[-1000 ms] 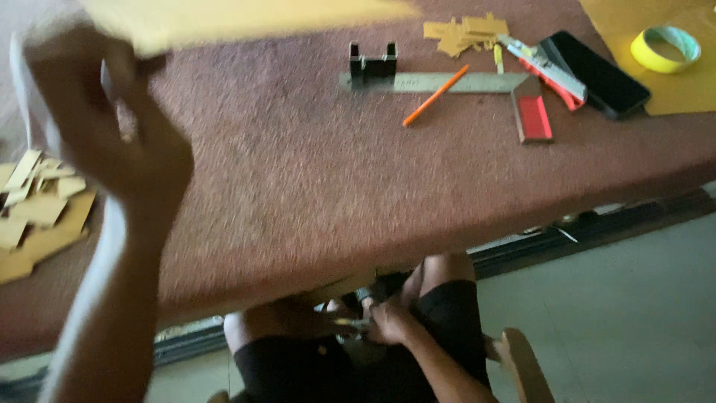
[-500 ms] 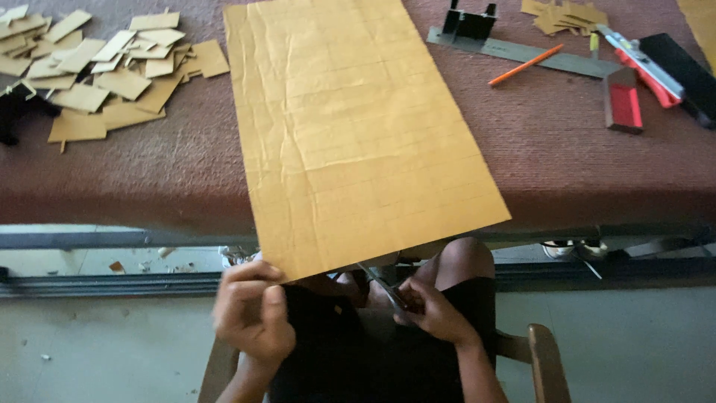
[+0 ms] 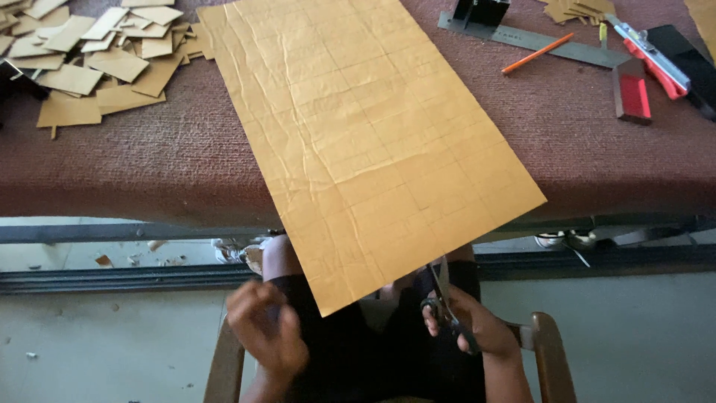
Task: Cutting cardboard sheets into small square pieces using scissors on a workshop table.
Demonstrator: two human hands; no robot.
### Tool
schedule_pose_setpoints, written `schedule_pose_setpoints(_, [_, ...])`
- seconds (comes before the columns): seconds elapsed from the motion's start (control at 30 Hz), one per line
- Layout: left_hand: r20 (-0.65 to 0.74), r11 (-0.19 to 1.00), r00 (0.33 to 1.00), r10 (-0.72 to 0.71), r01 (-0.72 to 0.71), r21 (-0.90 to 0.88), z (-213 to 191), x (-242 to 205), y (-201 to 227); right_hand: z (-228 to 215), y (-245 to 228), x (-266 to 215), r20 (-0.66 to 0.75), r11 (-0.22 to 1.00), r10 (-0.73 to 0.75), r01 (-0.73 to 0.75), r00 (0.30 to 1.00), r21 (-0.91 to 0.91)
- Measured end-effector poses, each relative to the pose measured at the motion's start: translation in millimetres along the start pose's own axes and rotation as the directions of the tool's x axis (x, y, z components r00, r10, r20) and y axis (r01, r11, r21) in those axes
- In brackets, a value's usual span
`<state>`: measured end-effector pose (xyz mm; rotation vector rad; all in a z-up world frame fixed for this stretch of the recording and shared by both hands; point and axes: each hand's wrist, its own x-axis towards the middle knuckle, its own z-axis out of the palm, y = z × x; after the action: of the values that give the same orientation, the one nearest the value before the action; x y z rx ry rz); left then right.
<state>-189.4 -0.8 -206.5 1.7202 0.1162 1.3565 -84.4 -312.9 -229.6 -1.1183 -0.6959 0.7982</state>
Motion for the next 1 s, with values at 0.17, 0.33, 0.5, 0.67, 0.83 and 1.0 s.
schedule_pose_setpoints(0.17, [0.301,0.917,0.899,-0.319,0.212,0.339,-16,17,-55,-28,29,-1,-0.002,0.998,0.055,-0.055,0.998,-0.036])
schedule_pose_setpoints(0.33, [0.555,0.929,0.787,-0.271,0.063,0.365,-5,16,-73,-19,55,-49,-0.226,0.854,0.492,-0.415,0.841,0.314])
schedule_pose_setpoints(0.5, [0.587,0.922,0.732,-0.347,0.153,0.354,-15,19,-46,-11,-1,7,-0.058,0.997,0.037,-0.033,0.998,0.063])
schedule_pose_setpoints(0.67, [0.558,0.974,0.804,-0.202,0.224,0.031,7,-1,2,9,10,-19,0.039,0.997,-0.005,0.002,0.999,0.081])
schedule_pose_setpoints(0.83, [0.574,0.884,0.807,-0.138,0.362,-0.296,38,18,62,31,11,-45,-0.156,0.987,-0.004,-0.021,0.988,-0.158])
schedule_pose_setpoints(1.0, [0.351,0.535,0.658,-0.666,0.749,-0.391,66,-6,55,35,19,-49,-0.206,0.997,-0.005,-0.011,0.978,-0.078])
